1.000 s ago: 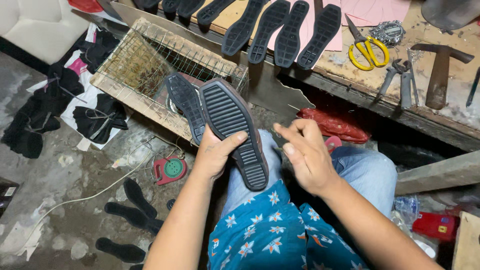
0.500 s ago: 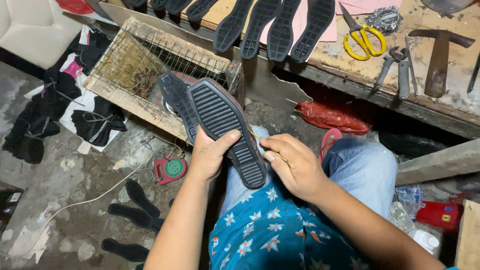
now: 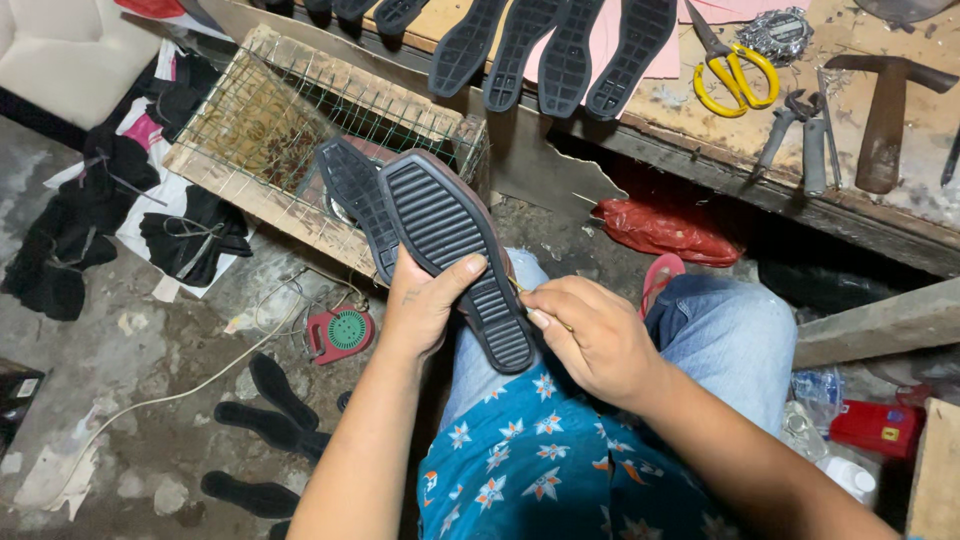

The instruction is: The person uses a small awl-like tool to work along the edge of a shoe sole, then uses pliers to pull a wire or staple from the shoe. The person handles multiple shoe soles and uppers, placing finished items on a nearby shelf.

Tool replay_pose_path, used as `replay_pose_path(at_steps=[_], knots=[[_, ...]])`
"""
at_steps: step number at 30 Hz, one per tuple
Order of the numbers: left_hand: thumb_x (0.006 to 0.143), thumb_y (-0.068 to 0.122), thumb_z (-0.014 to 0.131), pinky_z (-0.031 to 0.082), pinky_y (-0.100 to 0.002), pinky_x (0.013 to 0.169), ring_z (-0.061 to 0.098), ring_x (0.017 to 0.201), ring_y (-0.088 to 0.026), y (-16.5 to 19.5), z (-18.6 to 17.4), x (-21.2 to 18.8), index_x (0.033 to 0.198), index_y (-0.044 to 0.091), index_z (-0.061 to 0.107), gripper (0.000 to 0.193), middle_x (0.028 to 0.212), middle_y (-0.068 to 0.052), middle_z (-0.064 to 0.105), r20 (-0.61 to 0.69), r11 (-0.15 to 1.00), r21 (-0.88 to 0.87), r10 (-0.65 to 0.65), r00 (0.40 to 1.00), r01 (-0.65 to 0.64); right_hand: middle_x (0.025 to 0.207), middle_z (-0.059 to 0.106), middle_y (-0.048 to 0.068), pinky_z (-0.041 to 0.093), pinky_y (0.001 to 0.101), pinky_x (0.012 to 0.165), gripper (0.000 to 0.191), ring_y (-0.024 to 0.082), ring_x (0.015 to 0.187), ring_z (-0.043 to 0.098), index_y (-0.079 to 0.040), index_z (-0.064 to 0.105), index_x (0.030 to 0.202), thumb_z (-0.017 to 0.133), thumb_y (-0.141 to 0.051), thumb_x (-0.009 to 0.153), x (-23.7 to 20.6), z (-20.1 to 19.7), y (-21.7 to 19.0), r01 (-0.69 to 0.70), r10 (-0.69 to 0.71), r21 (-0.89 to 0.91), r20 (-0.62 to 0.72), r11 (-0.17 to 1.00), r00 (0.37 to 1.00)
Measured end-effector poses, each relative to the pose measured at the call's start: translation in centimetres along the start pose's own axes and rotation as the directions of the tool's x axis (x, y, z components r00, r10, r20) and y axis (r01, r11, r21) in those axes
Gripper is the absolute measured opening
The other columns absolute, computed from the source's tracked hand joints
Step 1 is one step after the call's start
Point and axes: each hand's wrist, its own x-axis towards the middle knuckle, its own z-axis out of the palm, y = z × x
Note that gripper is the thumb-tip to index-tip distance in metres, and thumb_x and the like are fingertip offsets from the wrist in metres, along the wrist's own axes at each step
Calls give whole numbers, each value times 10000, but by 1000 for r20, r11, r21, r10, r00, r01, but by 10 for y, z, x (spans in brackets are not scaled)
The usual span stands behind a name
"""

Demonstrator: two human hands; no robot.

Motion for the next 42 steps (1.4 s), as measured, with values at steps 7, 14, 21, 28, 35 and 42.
replay_pose_path(at_steps=[7, 14, 21, 28, 35, 42], knots=[[848, 90, 811, 562, -327, 948, 664, 1028, -140, 24, -30, -12, 1290, 46, 535, 523, 1130, -36, 671, 4, 997, 76, 19, 1000, -19, 1144, 639, 148, 524, 344, 923, 112, 276, 1031, 644, -25, 632, 1088, 575, -16, 993, 12, 29, -17, 27, -19, 43, -179, 999, 984], [787, 96, 845, 553, -335, 983, 662, 1081, -150, 66, -25, -57, 1341, 37, 486, 662, 1187, -53, 655, 55, 985, 153, 73, 996, -80, 1072, 644, 99, 516, 335, 866, 409, 214, 934, 637, -6, 584, 1407, 506, -43, 1006, 33, 45, -55, -215, 233, 134, -143, 968, 962], [745, 126, 871, 554, -347, 992, 674, 1111, -167, 112, -44, -97, 1338, 31, 494, 709, 1217, -78, 671, 29, 967, 248, 50, 998, -55, 974, 642, 91, 495, 315, 791, 629, 176, 860, 623, -18, 554, 1415, 751, -221, 853, 50, 72, -112, -267, 268, 16, -44, 963, 962], [711, 180, 887, 526, -333, 1017, 641, 1141, -157, 165, -50, -89, 1412, 31, 457, 836, 1244, -69, 636, 129, 963, 201, 156, 979, -179, 920, 668, 7, 503, 243, 678, 508, 79, 732, 557, -100, 676, 1324, 765, -208, 835, 79, 68, -131, -414, 416, 167, 22, 895, 909], [816, 208, 862, 562, -305, 954, 672, 1042, -131, 198, -40, -74, 1287, 0, 584, 585, 1138, -61, 685, 91, 989, 91, 112, 990, -120, 854, 632, 41, 490, 275, 679, 554, 139, 721, 580, -90, 654, 1340, 792, -262, 833, 82, 59, -150, -308, 309, 52, -5, 950, 951], [781, 214, 873, 577, -285, 858, 679, 935, -110, 190, -2, -67, 1165, 21, 637, 491, 1042, -39, 705, 2, 944, 276, 186, 983, -179, 965, 655, 93, 492, 351, 784, 589, 249, 850, 625, -63, 607, 1380, 777, -327, 881, 73, 27, -140, -62, 60, -41, -57, 997, 997]])
